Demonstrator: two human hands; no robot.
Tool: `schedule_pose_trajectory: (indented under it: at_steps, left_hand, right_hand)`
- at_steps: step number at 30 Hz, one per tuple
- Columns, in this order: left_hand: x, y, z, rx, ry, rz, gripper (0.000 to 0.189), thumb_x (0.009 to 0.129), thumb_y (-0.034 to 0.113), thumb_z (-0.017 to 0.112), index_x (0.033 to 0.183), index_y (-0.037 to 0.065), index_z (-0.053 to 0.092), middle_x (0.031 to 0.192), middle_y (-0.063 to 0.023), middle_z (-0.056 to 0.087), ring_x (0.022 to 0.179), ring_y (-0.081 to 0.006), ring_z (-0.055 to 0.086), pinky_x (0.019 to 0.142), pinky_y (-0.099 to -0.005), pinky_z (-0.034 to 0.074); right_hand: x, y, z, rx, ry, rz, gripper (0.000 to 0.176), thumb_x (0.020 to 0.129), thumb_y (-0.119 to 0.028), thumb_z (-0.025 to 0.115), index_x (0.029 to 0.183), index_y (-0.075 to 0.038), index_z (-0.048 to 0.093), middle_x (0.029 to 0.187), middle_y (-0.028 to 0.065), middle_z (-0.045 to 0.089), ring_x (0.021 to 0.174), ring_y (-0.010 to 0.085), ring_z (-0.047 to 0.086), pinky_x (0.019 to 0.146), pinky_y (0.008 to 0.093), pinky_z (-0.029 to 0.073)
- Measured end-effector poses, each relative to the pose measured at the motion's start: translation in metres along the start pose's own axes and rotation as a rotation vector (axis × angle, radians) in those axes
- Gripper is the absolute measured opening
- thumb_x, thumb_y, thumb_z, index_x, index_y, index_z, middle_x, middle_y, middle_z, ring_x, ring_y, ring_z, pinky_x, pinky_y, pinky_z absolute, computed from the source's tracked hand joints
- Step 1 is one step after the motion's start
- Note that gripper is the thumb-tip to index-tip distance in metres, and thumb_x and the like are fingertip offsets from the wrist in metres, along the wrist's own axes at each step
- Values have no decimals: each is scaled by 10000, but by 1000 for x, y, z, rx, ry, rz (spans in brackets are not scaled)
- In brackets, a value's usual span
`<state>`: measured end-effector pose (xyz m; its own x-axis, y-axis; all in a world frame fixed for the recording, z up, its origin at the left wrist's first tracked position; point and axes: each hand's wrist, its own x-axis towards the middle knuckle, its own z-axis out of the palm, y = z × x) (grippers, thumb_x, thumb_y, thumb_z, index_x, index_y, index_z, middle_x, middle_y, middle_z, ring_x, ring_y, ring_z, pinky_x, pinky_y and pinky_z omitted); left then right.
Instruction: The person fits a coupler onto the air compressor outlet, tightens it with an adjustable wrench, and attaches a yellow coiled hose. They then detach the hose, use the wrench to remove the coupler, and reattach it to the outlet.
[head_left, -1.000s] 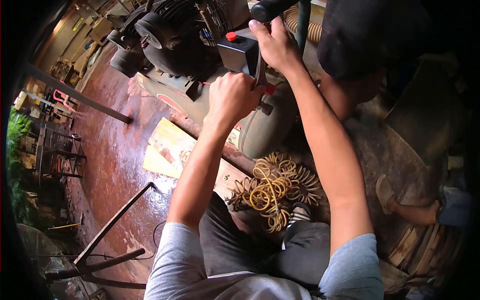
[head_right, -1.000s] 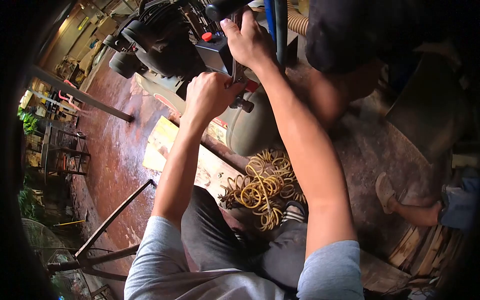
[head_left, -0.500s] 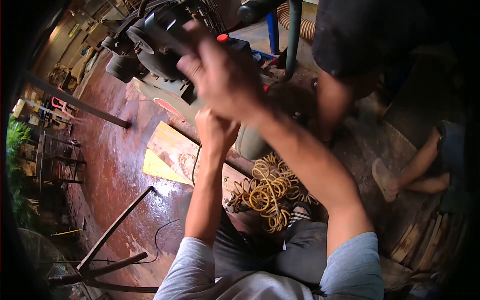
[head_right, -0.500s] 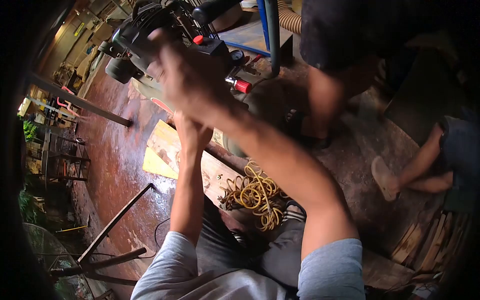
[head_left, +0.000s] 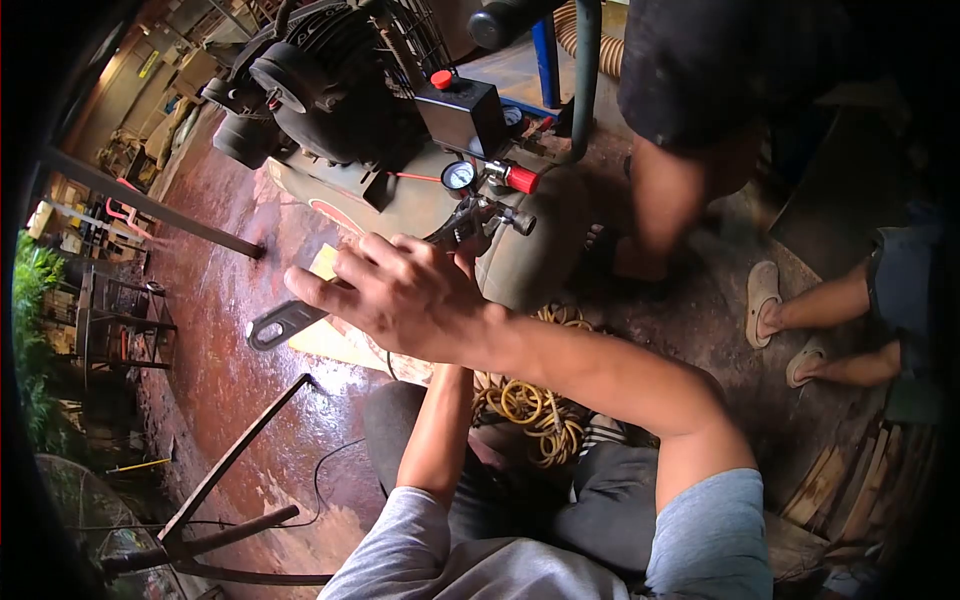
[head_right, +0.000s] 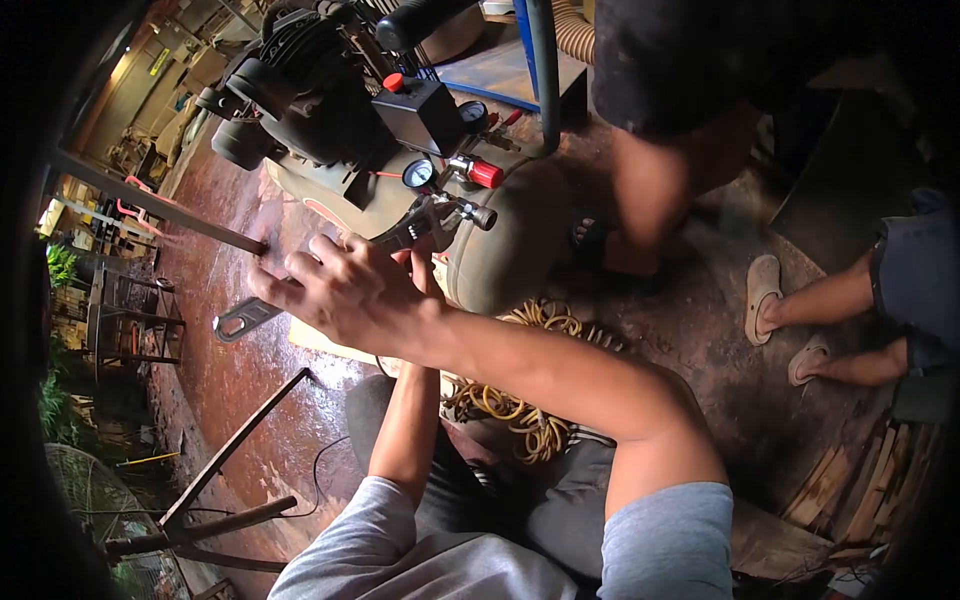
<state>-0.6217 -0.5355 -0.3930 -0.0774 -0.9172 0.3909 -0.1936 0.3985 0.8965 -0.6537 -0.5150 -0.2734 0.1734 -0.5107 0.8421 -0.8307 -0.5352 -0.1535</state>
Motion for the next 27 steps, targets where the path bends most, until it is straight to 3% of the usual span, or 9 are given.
schedule_pose_trajectory:
  at_steps: [7,10,11,13,18,20,23,24,27]
  left_hand:
    - [-4,-1,7,-40,-3,-74,283,987,281,601,1034,41,744,763,-42,700,650,-153,580,647,-325,457]
    - [-5,-7,5,-62,-67,-154,305,1049,279,519,1133,61,716,856,33,673,755,-86,516,699,-292,430]
    - [-5,-8,6,-61,-68,-152,305,1049,279,519,1133,61,716,856,33,673,755,-86,516,699,-292,430]
    - [-3,0,4,-85,-56,-148,323,987,286,598,1028,-20,693,870,-45,686,795,-116,574,749,-304,471]
    - [1,21,-7,96,-144,-207,306,952,269,630,1019,-23,693,867,-91,698,788,-183,612,762,-342,489]
    - [5,22,-7,109,-120,-115,301,945,267,636,1013,-21,694,859,-98,697,777,-194,615,751,-347,489]
    - [12,24,-8,146,-81,20,294,935,264,643,1004,-18,695,846,-109,694,762,-211,620,735,-354,491]
    - [16,25,-6,161,-68,65,292,932,262,646,1001,-17,696,842,-112,694,756,-216,622,729,-356,491]
    - [26,27,-5,208,-45,161,285,922,259,653,992,-13,697,829,-122,691,741,-233,627,712,-364,492]
  right_hand:
    - [-20,-12,16,9,-20,-29,432,903,-237,561,1334,-219,571,956,72,604,1077,306,627,780,424,538]
    - [-26,-14,23,36,-47,-36,431,906,-231,554,1337,-225,572,969,67,599,1054,299,626,809,429,529]
    - [-25,-13,28,57,39,-45,398,912,-231,542,1308,-202,560,931,92,622,909,258,600,785,463,500]
    - [-24,-13,20,30,-4,-43,411,908,-226,547,1318,-208,571,959,89,613,963,271,614,817,450,512]
    - [-26,-10,22,70,-8,-83,440,900,-206,551,1339,-221,572,968,78,599,990,286,631,854,453,538]
    - [-23,-6,20,126,-25,-106,423,917,-207,549,1339,-179,527,946,88,621,880,258,619,817,459,543]
    - [-3,3,2,111,-29,-7,490,901,-121,575,1382,-155,482,982,134,629,918,303,640,671,428,600]
    - [3,10,1,46,100,-8,488,916,-134,588,1392,-208,507,844,70,585,741,225,629,539,360,590]
    - [5,24,-9,-34,99,65,553,851,-151,650,1386,-184,513,916,48,602,743,220,628,555,348,571]
